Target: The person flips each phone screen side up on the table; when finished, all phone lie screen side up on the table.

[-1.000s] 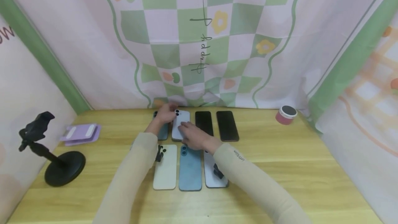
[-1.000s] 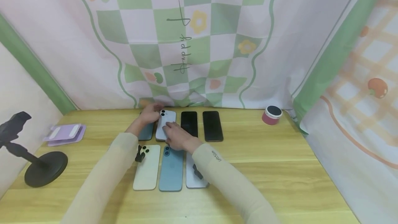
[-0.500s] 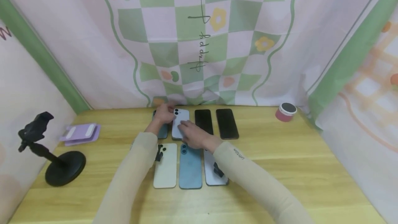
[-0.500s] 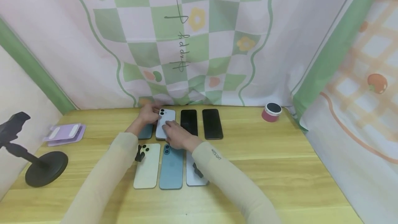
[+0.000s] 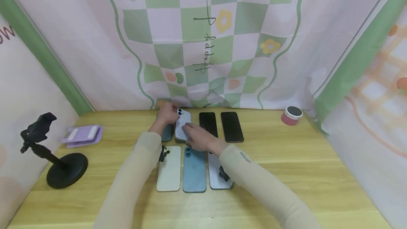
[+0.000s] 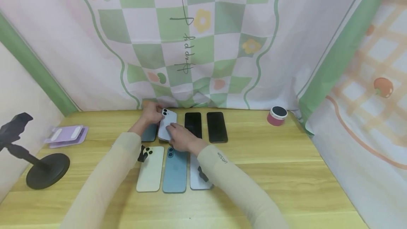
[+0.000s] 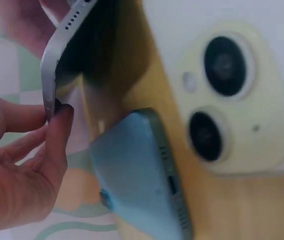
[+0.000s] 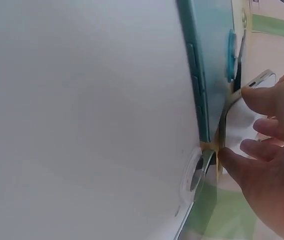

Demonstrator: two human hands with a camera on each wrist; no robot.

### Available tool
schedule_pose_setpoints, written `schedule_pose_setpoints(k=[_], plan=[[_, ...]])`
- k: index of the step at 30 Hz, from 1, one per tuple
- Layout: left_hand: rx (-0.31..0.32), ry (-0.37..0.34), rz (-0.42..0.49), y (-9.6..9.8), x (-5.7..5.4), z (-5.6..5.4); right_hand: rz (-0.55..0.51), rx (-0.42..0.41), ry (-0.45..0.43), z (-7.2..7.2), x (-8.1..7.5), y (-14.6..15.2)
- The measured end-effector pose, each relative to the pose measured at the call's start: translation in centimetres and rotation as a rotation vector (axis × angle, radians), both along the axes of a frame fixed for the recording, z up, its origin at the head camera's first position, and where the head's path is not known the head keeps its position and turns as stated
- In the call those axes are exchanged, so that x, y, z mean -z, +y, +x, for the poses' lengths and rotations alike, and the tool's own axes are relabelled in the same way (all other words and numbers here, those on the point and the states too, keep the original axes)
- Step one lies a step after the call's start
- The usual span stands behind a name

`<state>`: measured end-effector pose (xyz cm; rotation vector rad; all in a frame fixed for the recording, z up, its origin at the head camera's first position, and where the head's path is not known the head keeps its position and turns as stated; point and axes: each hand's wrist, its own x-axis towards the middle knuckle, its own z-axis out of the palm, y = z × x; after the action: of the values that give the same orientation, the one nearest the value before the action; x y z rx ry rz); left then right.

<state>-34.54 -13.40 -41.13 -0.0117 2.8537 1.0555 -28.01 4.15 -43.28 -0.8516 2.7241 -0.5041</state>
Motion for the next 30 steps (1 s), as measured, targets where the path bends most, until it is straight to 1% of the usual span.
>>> schedule_pose_setpoints(k=[2, 5, 6, 9, 12, 13, 14, 15, 18, 21, 22, 25, 30], plan=[[0.001, 0.017, -0.049, 0.1, -0.5, -0.1, -0.064, 0.017, -0.023, -0.1, 0.0, 0.3], [-0.012, 0.042, -0.116, 0.4, -1.3, -0.4, -0.195, 0.064, -0.088, -0.2, -0.2, 0.7], [-0.007, 0.061, -0.136, 0.0, -0.4, -1.5, -0.244, 0.086, -0.117, -0.2, -0.3, 0.8], [-0.020, 0.053, -0.246, 0.6, -1.1, -1.7, -0.365, 0.155, -0.196, -0.1, -0.5, 1.0], [-0.015, 0.033, -0.365, 1.5, -1.7, -1.7, -0.494, 0.245, -0.291, 0.0, -0.7, 1.0], [-0.021, 0.013, -0.406, 2.3, -3.0, -0.7, -0.536, 0.282, -0.327, 0.0, -0.7, 0.9], [-0.020, 0.012, -0.429, 2.5, -3.1, -0.6, -0.588, 0.318, -0.368, 0.0, -0.8, 0.9], [-0.010, 0.029, -0.443, 2.5, -2.5, -1.2, -0.641, 0.355, -0.416, 0.0, -0.9, 0.8], [0.012, 0.046, -0.396, 2.9, -2.3, -1.1, -0.768, 0.445, -0.527, -0.1, -1.1, 0.5], [0.042, 0.083, -0.312, 3.1, -1.8, -1.1, -0.854, 0.495, -0.588, 0.0, -1.3, 0.3], [0.042, 0.079, -0.279, 3.4, -2.2, -0.5, -0.869, 0.505, -0.589, 0.1, -1.3, 0.2], [0.054, 0.107, -0.232, 3.4, -1.9, -0.5, -0.898, 0.532, -0.564, 0.2, -1.3, -0.1], [0.066, 0.132, -0.180, 3.7, -1.5, -0.3, -0.871, 0.586, -0.472, 0.4, -1.2, -0.6]])
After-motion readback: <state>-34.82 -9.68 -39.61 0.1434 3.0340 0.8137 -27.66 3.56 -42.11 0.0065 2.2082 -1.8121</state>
